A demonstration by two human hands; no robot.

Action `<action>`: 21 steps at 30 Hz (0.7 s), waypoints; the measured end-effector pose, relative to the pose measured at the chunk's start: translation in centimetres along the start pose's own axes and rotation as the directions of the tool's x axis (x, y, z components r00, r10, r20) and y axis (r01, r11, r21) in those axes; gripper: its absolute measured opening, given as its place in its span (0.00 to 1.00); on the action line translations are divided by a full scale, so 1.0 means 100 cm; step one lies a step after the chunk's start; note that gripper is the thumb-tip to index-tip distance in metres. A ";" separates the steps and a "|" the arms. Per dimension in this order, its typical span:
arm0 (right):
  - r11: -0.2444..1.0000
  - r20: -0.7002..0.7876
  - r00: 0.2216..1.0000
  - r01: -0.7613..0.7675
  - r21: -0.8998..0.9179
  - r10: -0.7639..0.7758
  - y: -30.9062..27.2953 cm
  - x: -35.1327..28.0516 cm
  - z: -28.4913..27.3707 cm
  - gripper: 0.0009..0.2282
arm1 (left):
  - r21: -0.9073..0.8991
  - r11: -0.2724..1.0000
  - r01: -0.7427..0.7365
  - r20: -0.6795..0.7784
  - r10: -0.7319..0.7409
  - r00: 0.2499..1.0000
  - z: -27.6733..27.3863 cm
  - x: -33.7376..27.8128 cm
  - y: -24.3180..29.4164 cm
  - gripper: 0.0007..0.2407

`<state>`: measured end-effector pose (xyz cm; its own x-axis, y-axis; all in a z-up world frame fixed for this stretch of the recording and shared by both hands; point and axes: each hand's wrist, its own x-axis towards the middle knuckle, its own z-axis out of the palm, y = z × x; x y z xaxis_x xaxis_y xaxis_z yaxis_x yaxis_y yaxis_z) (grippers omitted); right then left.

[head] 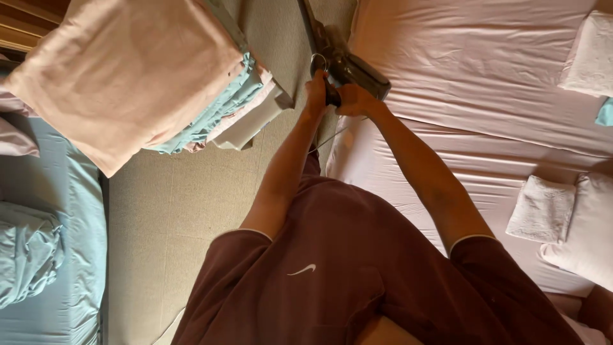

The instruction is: The person uses a corded stick vacuum cleaner to clean the carpeted floor of a bedroom. They move the vacuum back and forth between two beds and around a metal bed frame, systematically covering the floor area.

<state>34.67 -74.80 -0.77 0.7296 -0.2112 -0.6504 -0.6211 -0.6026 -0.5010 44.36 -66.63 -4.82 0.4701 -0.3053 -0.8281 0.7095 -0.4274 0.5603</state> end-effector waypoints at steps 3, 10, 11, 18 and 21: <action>0.996 0.013 1.000 -0.004 -0.092 0.005 0.006 0.007 0.002 0.17 | -0.185 0.977 0.107 -0.084 -0.124 0.989 -0.001 -0.015 0.007 0.11; 0.996 -0.053 0.998 -0.038 -0.075 0.034 0.018 -0.012 0.046 0.19 | 0.050 0.998 -0.034 -0.018 0.035 0.999 -0.010 -0.033 -0.036 0.22; 0.996 -0.052 0.998 -0.042 -0.081 0.038 0.017 -0.021 0.055 0.20 | 0.230 0.966 -0.116 0.043 0.109 0.993 -0.012 -0.026 -0.054 0.24; 0.998 -0.007 1.000 -0.012 -0.065 0.011 0.028 -0.115 0.136 0.16 | -0.056 0.998 0.009 -0.009 -0.009 1.000 -0.024 -0.085 -0.169 0.29; 0.997 0.019 0.999 -0.039 -0.066 0.040 0.028 -0.162 0.174 0.14 | -0.150 0.989 -0.004 -0.031 -0.001 1.000 -0.022 -0.103 -0.234 0.29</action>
<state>16.12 -59.69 -1.53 0.6984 -0.2210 -0.6808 -0.6291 -0.6432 -0.4365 24.07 -51.65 -9.44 0.4856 -0.2780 -0.8288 0.7784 -0.2939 0.5547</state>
